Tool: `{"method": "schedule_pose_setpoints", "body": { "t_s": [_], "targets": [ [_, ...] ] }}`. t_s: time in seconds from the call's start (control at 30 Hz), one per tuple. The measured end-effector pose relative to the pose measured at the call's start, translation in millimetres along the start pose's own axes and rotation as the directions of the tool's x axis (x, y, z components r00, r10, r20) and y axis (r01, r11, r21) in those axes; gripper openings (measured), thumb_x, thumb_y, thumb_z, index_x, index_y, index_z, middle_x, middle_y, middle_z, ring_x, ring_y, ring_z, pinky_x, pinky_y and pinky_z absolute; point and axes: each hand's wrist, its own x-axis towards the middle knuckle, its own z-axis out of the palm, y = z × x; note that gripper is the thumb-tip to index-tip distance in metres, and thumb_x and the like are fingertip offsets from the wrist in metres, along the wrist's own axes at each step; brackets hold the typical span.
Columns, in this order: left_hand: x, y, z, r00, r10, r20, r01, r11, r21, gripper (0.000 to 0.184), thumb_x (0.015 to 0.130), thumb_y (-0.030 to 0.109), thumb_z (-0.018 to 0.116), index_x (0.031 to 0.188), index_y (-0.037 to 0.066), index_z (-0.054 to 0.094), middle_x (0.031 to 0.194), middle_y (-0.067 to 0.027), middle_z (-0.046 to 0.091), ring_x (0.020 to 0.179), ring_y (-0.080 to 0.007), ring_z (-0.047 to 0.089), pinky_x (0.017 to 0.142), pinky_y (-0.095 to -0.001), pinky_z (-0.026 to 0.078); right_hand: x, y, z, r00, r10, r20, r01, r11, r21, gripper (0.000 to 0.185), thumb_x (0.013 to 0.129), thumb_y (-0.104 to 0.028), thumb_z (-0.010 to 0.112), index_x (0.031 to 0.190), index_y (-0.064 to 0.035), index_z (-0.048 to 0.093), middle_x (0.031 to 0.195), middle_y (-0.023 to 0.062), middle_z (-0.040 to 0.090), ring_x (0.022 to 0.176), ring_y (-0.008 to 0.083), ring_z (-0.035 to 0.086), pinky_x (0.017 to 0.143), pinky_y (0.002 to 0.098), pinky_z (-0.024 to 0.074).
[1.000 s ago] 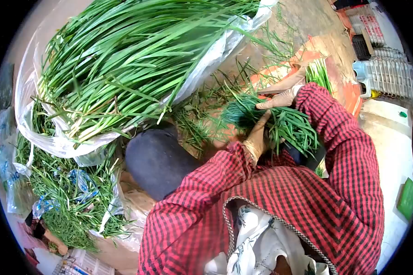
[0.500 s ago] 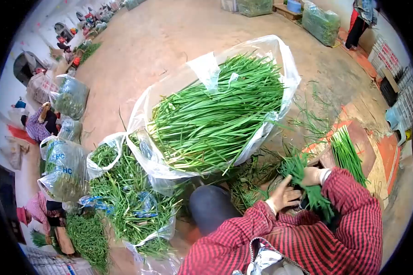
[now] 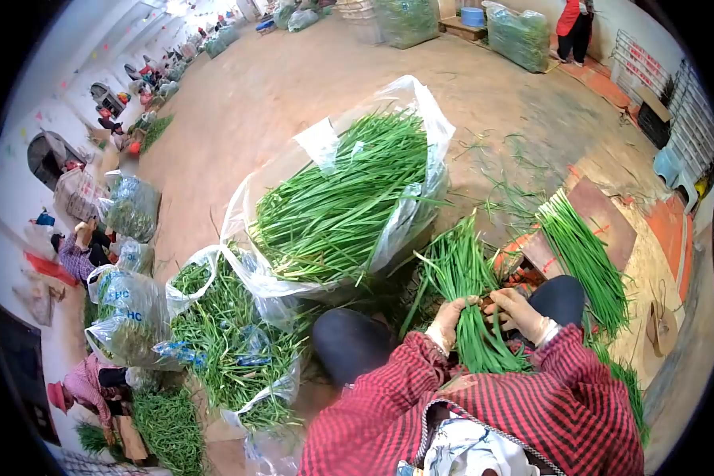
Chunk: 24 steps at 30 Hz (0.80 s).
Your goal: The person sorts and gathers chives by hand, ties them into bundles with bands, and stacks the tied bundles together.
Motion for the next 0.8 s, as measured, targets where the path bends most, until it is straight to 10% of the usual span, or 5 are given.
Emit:
{"method": "schedule_pose_setpoints", "body": {
  "t_s": [0.07,0.3,0.37,0.4,0.8],
  "targets": [
    [-30,6,31,0.992,0.123,0.018,-0.124,0.973,0.195,0.029,0.086,0.012,0.063,0.111,-0.003,0.061,0.094,-0.0123,0.068,0.081,-0.0249,0.068,0.071,-0.0397,0.059,45,37,-20,0.895,-0.404,0.187,0.437,0.879,-0.189,0.055,0.095,-0.041,0.057,0.129,0.0003,0.044,0.102,0.0068,0.061,0.093,0.0187,0.062,0.071,0.0344,0.0525],
    [-106,18,77,0.928,0.365,0.075,-0.336,0.731,0.595,0.043,0.079,0.007,0.072,0.118,-0.003,0.058,0.106,-0.0098,0.066,0.091,-0.0177,0.064,0.085,-0.0308,0.051,22,-49,11,0.856,-0.515,0.053,0.321,0.609,0.725,0.054,0.098,-0.044,0.050,0.134,-0.0043,0.048,0.127,0.0081,0.058,0.113,0.0240,0.057,0.099,0.0392,0.0449],
    [-120,34,60,0.796,0.489,0.355,-0.462,0.114,0.879,0.046,0.077,0.007,0.074,0.118,-0.003,0.058,0.106,-0.0073,0.066,0.093,-0.0169,0.061,0.086,-0.0312,0.049,12,-74,22,0.791,-0.598,-0.130,0.507,0.522,0.686,0.052,0.097,-0.045,0.050,0.132,-0.0072,0.051,0.124,0.0066,0.060,0.108,0.0231,0.059,0.093,0.0405,0.0485],
    [-127,34,70,0.878,0.429,0.213,-0.448,0.579,0.682,0.046,0.076,0.007,0.075,0.117,-0.002,0.058,0.105,-0.0068,0.066,0.091,-0.0160,0.061,0.084,-0.0308,0.050,14,-81,19,0.782,-0.611,-0.124,0.488,0.476,0.732,0.046,0.096,-0.040,0.056,0.128,-0.0083,0.053,0.117,0.0061,0.061,0.106,0.0216,0.059,0.092,0.0390,0.0482],
    [-250,38,23,0.890,0.453,-0.061,-0.256,0.606,0.753,0.050,0.074,0.003,0.078,0.119,0.001,0.056,0.104,-0.0063,0.065,0.094,-0.0152,0.062,0.085,-0.0302,0.051,80,-79,21,0.747,-0.638,0.188,0.664,0.732,-0.154,0.029,0.093,-0.026,0.059,0.103,-0.0010,0.068,0.089,0.0030,0.066,0.074,0.0097,0.057,0.069,0.0265,0.0477]
  ]
}}
